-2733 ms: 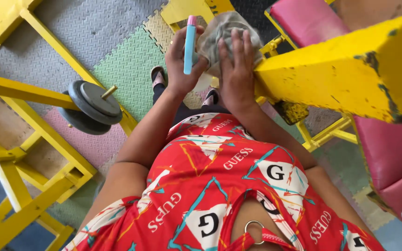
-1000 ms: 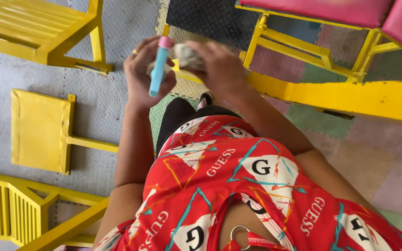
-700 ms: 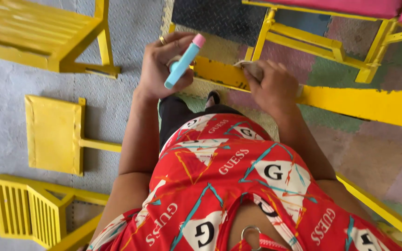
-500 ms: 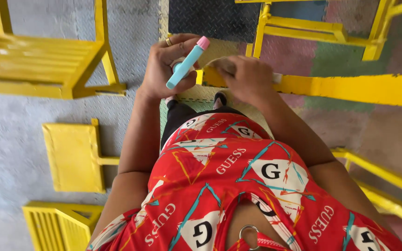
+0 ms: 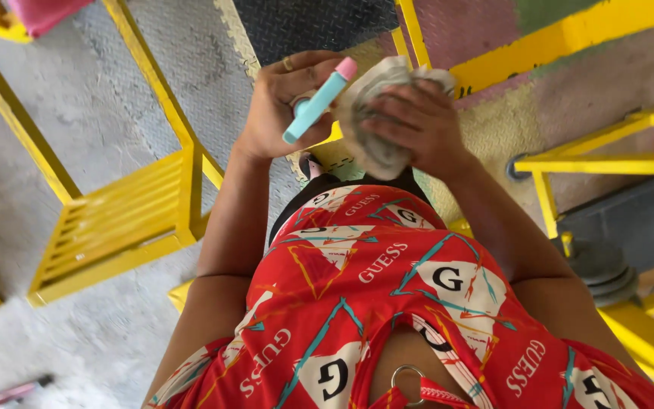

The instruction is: Cleaning yellow metal frames of gym equipment using a spray bottle and a cloth.

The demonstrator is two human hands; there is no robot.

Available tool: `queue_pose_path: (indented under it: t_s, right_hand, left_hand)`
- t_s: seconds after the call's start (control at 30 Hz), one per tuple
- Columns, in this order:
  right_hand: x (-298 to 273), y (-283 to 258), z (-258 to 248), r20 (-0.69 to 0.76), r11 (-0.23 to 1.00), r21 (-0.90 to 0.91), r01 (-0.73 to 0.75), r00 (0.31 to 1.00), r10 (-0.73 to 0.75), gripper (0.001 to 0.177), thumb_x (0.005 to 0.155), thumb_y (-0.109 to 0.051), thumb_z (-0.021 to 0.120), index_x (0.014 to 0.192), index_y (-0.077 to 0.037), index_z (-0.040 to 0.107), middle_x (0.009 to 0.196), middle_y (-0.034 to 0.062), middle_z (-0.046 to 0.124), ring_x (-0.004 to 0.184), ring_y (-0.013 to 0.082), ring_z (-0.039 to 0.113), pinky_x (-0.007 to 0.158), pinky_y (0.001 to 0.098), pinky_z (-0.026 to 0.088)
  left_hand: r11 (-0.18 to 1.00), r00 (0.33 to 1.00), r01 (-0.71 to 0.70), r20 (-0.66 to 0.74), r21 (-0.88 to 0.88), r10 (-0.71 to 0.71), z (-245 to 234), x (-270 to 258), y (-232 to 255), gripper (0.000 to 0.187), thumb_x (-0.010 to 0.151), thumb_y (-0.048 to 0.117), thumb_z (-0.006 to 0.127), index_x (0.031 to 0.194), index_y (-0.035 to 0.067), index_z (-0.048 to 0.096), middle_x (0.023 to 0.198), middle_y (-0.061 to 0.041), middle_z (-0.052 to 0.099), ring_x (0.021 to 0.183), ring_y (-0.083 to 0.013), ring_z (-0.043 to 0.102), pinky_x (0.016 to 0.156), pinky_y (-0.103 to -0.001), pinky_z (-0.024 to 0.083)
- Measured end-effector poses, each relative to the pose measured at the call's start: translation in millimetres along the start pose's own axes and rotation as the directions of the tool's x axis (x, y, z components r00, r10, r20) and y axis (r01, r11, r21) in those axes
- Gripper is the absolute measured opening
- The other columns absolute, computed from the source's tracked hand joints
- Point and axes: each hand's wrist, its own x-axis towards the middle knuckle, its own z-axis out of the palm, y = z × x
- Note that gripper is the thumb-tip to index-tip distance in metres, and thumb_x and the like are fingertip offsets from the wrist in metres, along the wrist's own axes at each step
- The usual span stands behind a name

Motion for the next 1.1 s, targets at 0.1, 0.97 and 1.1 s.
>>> queue_pose_path:
  t_s: [0.1,0.97,1.1]
  right_hand:
    - [-68,50,15,-0.121,0.970,-0.124,-0.209,0.973,0.194,0.019,0.102,-0.008,0.082,0.119,-0.015,0.075,0.132,0.0033,0.072,0.130,0.0241,0.065,0.116,0.0450,0.050]
    - [-79,73,9,-0.464,0.817,0.146,-0.558,0.691,0.555,0.027,0.103,-0.009,0.072,0.129,-0.014,0.069,0.143,0.0053,0.062,0.144,0.0300,0.051,0.126,0.0519,0.037]
    - [-30,5,24,-0.229,0.845,-0.063,-0.531,0.832,0.506,0.037,0.082,-0.016,0.073,0.118,-0.020,0.072,0.130,0.0015,0.064,0.134,0.0283,0.053,0.120,0.0558,0.027]
  left_hand:
    - [0.998,0.995,-0.056,0.081,-0.026,0.058,2,13,2,0.053,0.079,-0.001,0.069,0.132,0.003,0.069,0.117,-0.013,0.073,0.120,-0.0297,0.073,0.094,-0.033,0.060]
    - [0.986,0.985,0.066,0.171,-0.155,-0.039,38,59,-28,0.061,0.074,-0.003,0.067,0.135,0.004,0.068,0.129,-0.017,0.070,0.086,-0.0148,0.074,0.078,-0.029,0.061]
    - [0.988,0.982,0.068,0.182,-0.139,-0.042,40,66,-37,0.059,0.076,-0.004,0.067,0.133,0.006,0.070,0.124,-0.014,0.073,0.086,-0.0140,0.072,0.080,-0.028,0.059]
